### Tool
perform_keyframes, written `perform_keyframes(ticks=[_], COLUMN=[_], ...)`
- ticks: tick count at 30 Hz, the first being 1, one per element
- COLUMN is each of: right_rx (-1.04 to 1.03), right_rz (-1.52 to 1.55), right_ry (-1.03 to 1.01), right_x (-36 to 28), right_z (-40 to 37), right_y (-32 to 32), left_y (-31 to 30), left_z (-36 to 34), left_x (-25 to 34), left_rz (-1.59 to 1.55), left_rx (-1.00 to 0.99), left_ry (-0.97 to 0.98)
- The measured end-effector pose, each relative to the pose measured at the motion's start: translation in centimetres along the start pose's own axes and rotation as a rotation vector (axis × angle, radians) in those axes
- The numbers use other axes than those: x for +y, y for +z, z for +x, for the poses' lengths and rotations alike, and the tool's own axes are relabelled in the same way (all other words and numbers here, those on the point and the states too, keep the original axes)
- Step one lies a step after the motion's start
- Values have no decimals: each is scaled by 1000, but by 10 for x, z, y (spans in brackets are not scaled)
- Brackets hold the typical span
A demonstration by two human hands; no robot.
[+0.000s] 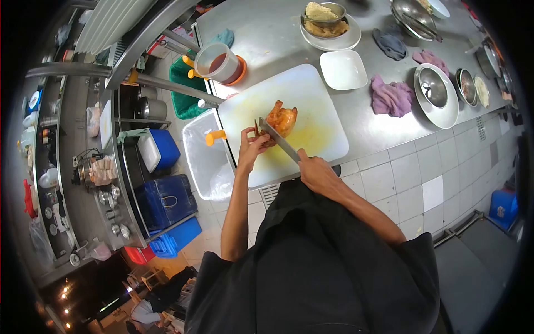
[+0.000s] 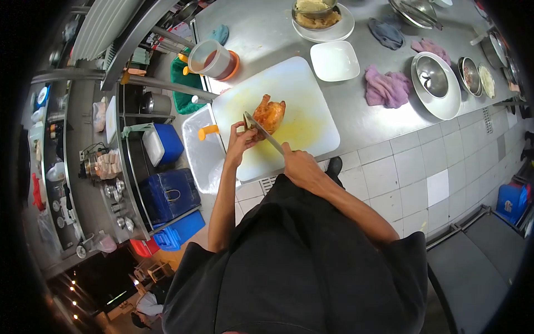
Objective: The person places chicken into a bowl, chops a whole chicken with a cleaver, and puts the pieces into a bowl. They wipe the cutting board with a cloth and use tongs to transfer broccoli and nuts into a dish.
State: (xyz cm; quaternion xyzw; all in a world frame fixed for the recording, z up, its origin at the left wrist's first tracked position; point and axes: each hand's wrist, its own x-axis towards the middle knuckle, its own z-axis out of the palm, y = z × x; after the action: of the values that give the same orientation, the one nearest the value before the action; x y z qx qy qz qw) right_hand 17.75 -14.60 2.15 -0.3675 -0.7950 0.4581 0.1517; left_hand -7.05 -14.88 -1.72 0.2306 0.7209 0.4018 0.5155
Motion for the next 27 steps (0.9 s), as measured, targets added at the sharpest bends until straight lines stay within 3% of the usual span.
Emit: perform_keyframes(ticks=[14, 22, 23, 24, 26, 27], right_rx=[-10, -16, -20, -26, -37, 8], right_rz=[-416, -467, -483, -472, -459, -439], right_ry=[71, 161, 168, 183, 210, 210], right_x=[-17, 2, 4, 3, 0, -4], right_z=[35, 24, 22, 23, 24, 25], right_y=[39, 72, 73, 73, 75, 74], left_y=[-6, -43, -47, -44, -34, -23], left_z=[-4, -2, 0, 3, 5, -4], left_x=[-3, -7, 3, 17, 51, 83], left_rz=[-82, -53, 93, 81, 123, 87], left_rx=[1, -176, -23, -31, 309, 244], left_ry=[65, 56, 98, 101, 775, 941])
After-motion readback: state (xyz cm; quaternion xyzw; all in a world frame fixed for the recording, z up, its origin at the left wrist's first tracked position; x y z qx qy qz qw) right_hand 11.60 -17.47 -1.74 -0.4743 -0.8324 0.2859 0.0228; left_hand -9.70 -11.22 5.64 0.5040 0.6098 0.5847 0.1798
